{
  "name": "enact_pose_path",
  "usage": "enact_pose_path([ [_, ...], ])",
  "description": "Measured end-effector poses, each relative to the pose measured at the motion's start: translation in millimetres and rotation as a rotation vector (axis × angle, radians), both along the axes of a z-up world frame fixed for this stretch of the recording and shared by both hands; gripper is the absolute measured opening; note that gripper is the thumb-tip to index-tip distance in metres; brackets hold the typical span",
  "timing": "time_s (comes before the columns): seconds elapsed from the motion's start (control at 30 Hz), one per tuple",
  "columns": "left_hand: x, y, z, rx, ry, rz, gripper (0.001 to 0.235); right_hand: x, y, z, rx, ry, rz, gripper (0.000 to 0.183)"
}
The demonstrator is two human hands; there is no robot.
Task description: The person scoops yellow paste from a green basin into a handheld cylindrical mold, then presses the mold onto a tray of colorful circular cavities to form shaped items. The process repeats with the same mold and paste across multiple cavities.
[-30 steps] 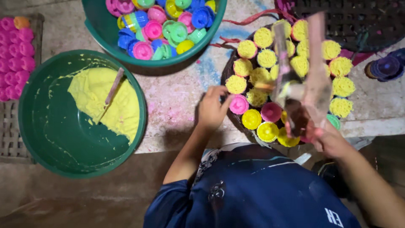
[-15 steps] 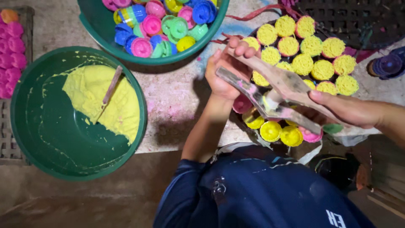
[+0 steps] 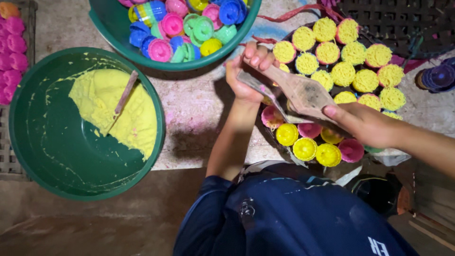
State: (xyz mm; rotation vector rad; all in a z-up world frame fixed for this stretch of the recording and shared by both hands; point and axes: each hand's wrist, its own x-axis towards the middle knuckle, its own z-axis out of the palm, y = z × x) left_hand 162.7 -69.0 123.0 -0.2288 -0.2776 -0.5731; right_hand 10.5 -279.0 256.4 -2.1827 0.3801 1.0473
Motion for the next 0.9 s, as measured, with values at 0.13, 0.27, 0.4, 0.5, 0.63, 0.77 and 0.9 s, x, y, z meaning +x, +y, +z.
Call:
enact_pose_path([
  [0.13, 13, 10, 4, 0.069, -0.063, 0.027, 0.024, -1, 13, -9, 0.099, -0.124, -0.017, 0.073],
  [0.27, 9, 18, 7, 0.088, -0.046, 0.007, 0.028, -8, 14, -15, 0.249, -0.045, -0.097, 0.074],
  [0.4, -3, 7, 8, 0.079, 0.059, -0.018, 0.023, -9, 1, -14, 0.128, 0.043, -0.07, 0.075],
  [0.5, 0, -2, 9, 0.121, 0.05, 0.022, 0.023, -9, -1, -16, 0.021, -0.069, -0.039, 0.073],
  [0.63, 15, 6, 10, 0.167, -0.042, 0.028, 0.024, -8, 8, -20, 0.109, -0.19, -0.084, 0.069],
  [0.77, 12, 11, 11, 0.226, -0.023, 0.041, 0.024, -9, 14, -19, 0.19, -0.122, -0.119, 0.071],
  [0.9, 3, 2, 12, 0.232, 0.087, 0.023, 0.021, -8, 8, -14, 0.067, -0.042, -0.112, 0.074],
])
